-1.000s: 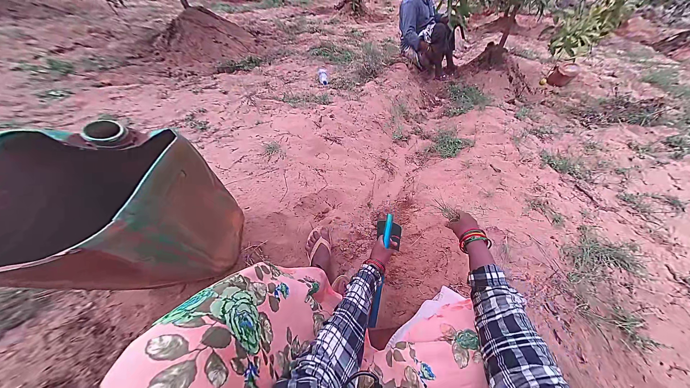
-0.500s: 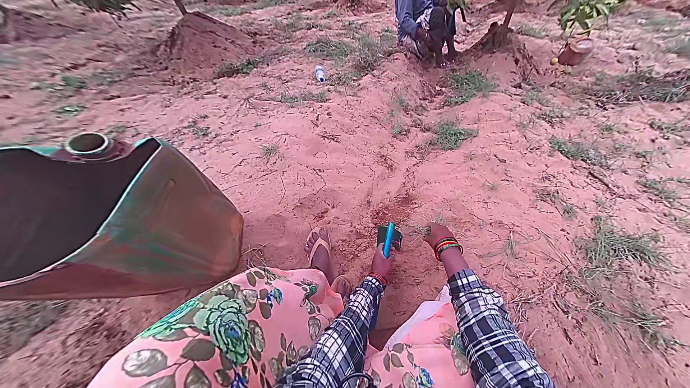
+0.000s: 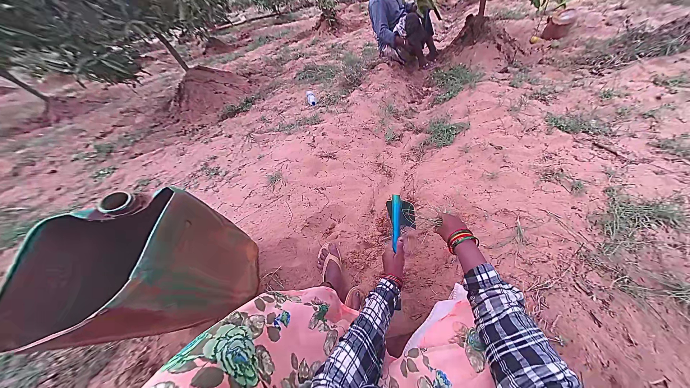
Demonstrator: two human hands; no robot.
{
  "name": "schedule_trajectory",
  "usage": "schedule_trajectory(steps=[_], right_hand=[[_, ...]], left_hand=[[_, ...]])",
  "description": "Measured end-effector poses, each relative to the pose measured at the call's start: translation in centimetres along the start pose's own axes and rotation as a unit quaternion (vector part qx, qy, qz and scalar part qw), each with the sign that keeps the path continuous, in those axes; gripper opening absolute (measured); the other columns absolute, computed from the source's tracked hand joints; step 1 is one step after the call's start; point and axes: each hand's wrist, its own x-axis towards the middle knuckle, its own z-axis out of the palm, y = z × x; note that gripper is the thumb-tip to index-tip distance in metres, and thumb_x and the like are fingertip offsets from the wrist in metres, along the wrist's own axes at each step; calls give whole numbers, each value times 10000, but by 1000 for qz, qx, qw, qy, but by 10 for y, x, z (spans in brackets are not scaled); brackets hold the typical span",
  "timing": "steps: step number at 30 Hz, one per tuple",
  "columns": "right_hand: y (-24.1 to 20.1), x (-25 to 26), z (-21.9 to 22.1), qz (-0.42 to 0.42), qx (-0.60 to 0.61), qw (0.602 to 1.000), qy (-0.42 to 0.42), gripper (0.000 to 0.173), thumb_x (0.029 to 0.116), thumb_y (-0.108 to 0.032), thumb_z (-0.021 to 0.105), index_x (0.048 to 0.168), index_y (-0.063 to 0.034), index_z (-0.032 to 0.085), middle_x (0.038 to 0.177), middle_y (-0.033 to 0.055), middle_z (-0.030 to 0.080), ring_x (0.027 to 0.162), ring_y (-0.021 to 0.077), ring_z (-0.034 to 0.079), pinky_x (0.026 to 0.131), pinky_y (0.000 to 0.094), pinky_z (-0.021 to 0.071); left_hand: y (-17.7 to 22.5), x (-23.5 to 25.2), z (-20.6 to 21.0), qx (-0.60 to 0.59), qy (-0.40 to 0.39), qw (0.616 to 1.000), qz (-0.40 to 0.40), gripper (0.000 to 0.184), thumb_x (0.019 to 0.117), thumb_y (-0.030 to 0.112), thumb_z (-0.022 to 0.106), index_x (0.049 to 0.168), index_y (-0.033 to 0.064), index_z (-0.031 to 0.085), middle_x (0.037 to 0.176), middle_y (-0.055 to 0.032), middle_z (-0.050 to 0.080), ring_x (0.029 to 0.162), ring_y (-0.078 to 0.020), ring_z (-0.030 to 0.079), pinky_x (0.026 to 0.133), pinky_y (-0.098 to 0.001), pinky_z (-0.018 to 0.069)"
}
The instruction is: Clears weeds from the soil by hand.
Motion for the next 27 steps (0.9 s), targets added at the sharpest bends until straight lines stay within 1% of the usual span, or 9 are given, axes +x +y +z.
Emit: schedule_trajectory(steps=[3, 5, 8, 10, 13, 17, 22, 25, 27], right_hand=[[3, 7, -2, 22, -4, 1000, 8, 447, 986, -169, 652, 1418, -79, 582, 1385, 224, 627, 1306, 394, 594, 1067, 599, 462], [4, 11, 0, 31, -15, 999, 4, 445, 989, -181, 657, 1418, -84, 588, 1382, 220, 631, 1306, 390, 595, 1066, 599, 462], [5, 11, 5, 38, -28, 999, -5, 470, 981, -179, 669, 1431, -79, 580, 1393, 225, 623, 1316, 392, 587, 1076, 602, 454], [6, 10, 5, 35, -34, 999, -12, 472, 983, -170, 661, 1438, -82, 571, 1403, 219, 617, 1324, 385, 582, 1082, 592, 451], [8, 10, -1, 37, -30, 999, -10, 472, 988, -187, 663, 1437, -76, 568, 1399, 226, 617, 1320, 390, 583, 1073, 602, 451], [10, 11, -5, 53, 1, 998, 34, 437, 979, -195, 687, 1398, -101, 608, 1339, 233, 651, 1267, 414, 613, 1032, 630, 469], [22, 15, -3, 37, 10, 998, 48, 417, 974, -187, 693, 1366, -65, 622, 1296, 263, 664, 1224, 463, 627, 992, 681, 474], [26, 11, -11, 40, 12, 997, 62, 412, 968, -179, 694, 1358, -67, 628, 1285, 263, 669, 1220, 466, 629, 985, 687, 474], [27, 7, -13, 39, 24, 996, 76, 399, 969, -168, 694, 1349, -65, 632, 1277, 268, 669, 1208, 471, 632, 979, 685, 476]], left_hand=[[38, 27, 11, -33, -22, 998, 48, 442, 1113, 332, 409, 1261, -51, 573, 689, -3, 495, 558, -110, 479, 584, -311, 471], [44, 43, 22, -7, -63, 998, 21, 456, 1117, 354, 400, 1267, -47, 557, 714, -35, 513, 583, -148, 504, 624, -346, 495], [25, 44, 39, 11, -145, 976, -159, 536, 1130, 447, 333, 1336, -9, 524, 794, -56, 518, 594, -162, 501, 619, -336, 502], [4, 31, 42, -42, -120, 955, -268, 571, 1121, 503, 306, 1339, 13, 502, 795, -47, 494, 574, -163, 482, 576, -335, 485], [3, 15, 11, -112, -66, 942, -309, 520, 1123, 498, 299, 1194, 31, 516, 719, -7, 425, 502, -123, 420, 497, -286, 433], [24, 7, -21, -109, -87, 947, -288, 471, 1124, 476, 326, 1168, 61, 546, 687, 30, 414, 468, -81, 396, 462, -233, 403], [57, 10, -5, -111, -52, 979, -161, 513, 1121, 491, 298, 1195, 48, 545, 665, 6, 431, 476, -93, 424, 486, -245, 439], [47, 19, 6, -71, -47, 989, -118, 528, 1115, 498, 321, 1231, 38, 553, 660, -11, 442, 495, -132, 440, 513, -301, 454], [23, 22, 12, 4, -84, 984, -155, 546, 1117, 484, 338, 1268, -2, 537, 719, -61, 487, 548, -173, 476, 573, -348, 485]])
